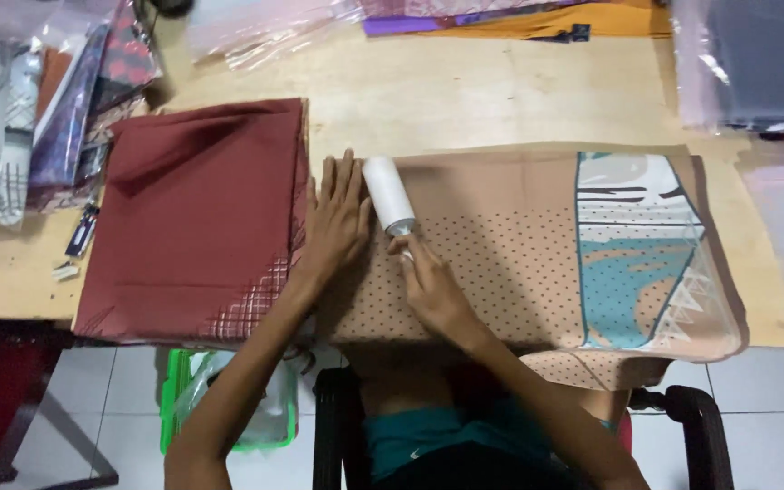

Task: The person is using a lint roller to clean a piece of fabric on a table and then proceeds to fold it.

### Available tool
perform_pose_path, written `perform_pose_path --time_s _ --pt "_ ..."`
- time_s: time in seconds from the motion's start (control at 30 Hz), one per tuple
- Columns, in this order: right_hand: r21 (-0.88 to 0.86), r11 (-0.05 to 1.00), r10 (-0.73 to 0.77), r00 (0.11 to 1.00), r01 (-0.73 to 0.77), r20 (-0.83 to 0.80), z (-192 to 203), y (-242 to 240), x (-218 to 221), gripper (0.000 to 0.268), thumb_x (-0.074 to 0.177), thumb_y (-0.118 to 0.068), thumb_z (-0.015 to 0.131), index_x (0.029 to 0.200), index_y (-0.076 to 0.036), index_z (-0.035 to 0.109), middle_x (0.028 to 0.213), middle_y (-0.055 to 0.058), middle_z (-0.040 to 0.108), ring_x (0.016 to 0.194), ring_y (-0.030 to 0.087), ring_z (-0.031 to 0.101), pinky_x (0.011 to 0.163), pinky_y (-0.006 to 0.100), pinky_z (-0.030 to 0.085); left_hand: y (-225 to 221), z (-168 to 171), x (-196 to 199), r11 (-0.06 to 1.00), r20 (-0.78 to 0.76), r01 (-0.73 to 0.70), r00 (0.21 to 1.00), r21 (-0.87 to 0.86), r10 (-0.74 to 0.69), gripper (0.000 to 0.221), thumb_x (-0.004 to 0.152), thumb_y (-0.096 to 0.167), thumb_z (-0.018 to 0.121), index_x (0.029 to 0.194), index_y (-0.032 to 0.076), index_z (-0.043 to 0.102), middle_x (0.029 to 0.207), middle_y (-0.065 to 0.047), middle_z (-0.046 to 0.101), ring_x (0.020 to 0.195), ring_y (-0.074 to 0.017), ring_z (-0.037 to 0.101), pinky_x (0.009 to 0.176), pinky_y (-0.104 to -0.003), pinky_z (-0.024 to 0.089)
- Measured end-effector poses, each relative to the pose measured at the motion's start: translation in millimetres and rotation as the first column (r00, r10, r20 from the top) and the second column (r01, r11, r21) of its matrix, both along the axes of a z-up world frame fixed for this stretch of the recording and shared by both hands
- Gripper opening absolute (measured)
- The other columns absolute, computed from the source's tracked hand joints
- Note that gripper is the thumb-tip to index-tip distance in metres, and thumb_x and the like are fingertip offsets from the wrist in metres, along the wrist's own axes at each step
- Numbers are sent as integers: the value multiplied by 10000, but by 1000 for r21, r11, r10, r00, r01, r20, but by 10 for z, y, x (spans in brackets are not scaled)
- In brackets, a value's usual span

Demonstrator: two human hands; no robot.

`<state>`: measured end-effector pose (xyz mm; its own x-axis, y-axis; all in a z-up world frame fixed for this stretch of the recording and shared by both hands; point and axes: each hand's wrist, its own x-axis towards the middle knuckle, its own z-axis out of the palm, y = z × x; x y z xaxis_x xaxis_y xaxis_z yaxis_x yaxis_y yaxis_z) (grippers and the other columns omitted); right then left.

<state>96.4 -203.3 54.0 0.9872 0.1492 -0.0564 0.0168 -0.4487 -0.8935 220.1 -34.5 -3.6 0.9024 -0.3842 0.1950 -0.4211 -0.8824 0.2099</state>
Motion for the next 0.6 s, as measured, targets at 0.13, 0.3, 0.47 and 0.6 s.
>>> perform_pose_path --time_s 0.13,0.3,0.47,0.6 --pt "-43 999 -34 992 29 -121 181 -192 18 310 1063 -66 337 1317 -95 511 1283 200 633 1239 399 620 1017 551 494 12 57 66 998 -118 -6 993 56 12 662 1074 486 339 1648 160 289 1728 -77 218 1588 -337 163 1256 -611 125" --pt "-99 987 -149 963 129 -224 300 -641 -31 341 1090 -115 282 1385 -108 454 1198 234 652 982 357 690 879 564 534 26 14 58 999 -45 -22 999 45 24 674 1059 473 397 1647 158 301 1716 -90 256 1574 -343 216 1244 -624 153" --pt "-133 972 -221 949 194 -227 243 -905 -143 322 1105 -190 313 1358 -187 512 870 110 610 736 237 646 725 428 549 37 -9 62 999 -32 -5 999 38 6 676 1056 478 399 1646 164 301 1708 -95 272 1568 -351 229 1241 -632 151" --pt "-110 955 -292 936 275 -195 254 -878 -158 310 1094 -169 329 1298 -192 561 800 120 623 721 238 599 710 428 519 29 48 30 999 -24 -6 1000 41 7 660 1063 464 395 1642 156 319 1711 -88 268 1567 -346 230 1240 -623 152"
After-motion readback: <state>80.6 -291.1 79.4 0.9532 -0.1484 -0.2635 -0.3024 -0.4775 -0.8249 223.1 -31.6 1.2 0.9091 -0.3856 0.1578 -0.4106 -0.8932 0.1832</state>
